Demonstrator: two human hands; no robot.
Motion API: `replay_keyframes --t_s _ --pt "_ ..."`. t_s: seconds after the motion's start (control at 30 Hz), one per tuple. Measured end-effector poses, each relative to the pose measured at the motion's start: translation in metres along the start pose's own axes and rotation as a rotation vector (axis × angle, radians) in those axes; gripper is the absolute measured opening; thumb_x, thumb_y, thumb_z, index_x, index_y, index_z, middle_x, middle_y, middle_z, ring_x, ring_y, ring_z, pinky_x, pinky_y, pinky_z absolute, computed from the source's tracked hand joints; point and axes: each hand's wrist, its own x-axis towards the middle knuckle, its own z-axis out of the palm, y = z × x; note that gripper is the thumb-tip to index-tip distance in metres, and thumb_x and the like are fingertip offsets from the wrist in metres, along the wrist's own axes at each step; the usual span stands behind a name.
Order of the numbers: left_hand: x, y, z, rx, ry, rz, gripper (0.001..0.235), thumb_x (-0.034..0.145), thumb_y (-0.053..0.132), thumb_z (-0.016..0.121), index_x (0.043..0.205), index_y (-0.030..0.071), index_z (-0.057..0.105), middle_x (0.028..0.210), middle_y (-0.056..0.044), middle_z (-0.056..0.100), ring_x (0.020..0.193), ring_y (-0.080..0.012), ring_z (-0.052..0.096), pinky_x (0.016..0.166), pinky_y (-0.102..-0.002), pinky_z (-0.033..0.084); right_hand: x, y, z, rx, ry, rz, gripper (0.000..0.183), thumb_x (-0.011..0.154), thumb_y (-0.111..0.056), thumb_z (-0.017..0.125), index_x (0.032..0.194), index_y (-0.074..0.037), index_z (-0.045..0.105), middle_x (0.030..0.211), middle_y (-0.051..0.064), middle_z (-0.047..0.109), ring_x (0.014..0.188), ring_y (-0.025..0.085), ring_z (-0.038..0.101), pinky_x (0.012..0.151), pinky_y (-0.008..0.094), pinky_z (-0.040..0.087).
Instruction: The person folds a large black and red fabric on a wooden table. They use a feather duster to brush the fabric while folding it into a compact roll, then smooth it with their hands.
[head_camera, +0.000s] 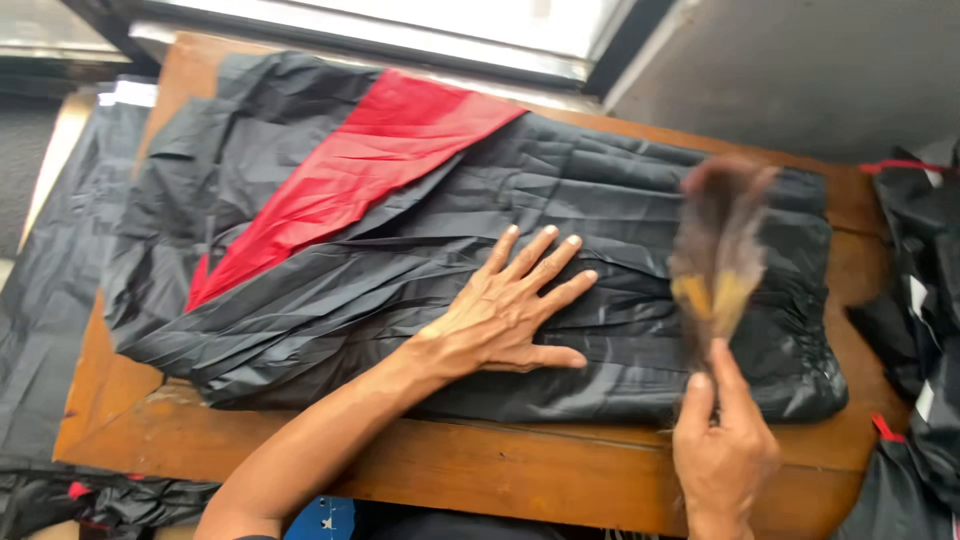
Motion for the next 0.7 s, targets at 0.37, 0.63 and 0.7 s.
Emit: replay_keyframes --t_s 0.37,0.63,0.7 --pt "-0.043 -0.027 -0.026 0.170 0.185 -0.071 0.078 0.083 0.068 0.047 0.132 0.007 0.052 0.140 -0.025 0.047 0.133 -0.0400 0.043 0.111 -0.061 0.023 0.015 -0.007 0.015 -0.055 -0.040 0.133 0.037 0.105 -0.020 0.062 0.137 -0.006 0.073 0.094 0.017 0.070 0.075 0.036 0.063 0.066 0.043 0.049" --pt "-0.052 -0.031 -0.021 0.066 0.320 -0.074 0.073 0.085 0.064 0.040 0.129 0.008 0.055 0.136 -0.023 0.053 0.133 -0.0390 0.046 0.115 -0.058 0.024 0.056 -0.144 -0.002 0.407 -0.093 -0.370 0.027 0.094 -0.002 0.063 0.119 0.004 0.069 0.115 0.015 0.069 0.096 0.021 0.067 0.088 0.029 0.048" --pt "-0.054 -0.032 -0.005 0.048 0.304 -0.044 0.073 0.086 0.061 0.036 0.133 0.008 0.052 0.145 -0.023 0.043 0.136 -0.0395 0.043 0.117 -0.055 0.028 0.059 -0.176 -0.006 0.542 -0.272 -0.512 0.035 0.087 -0.008 0.064 0.121 -0.007 0.064 0.090 0.005 0.071 0.059 0.011 0.058 0.064 0.022 0.043"
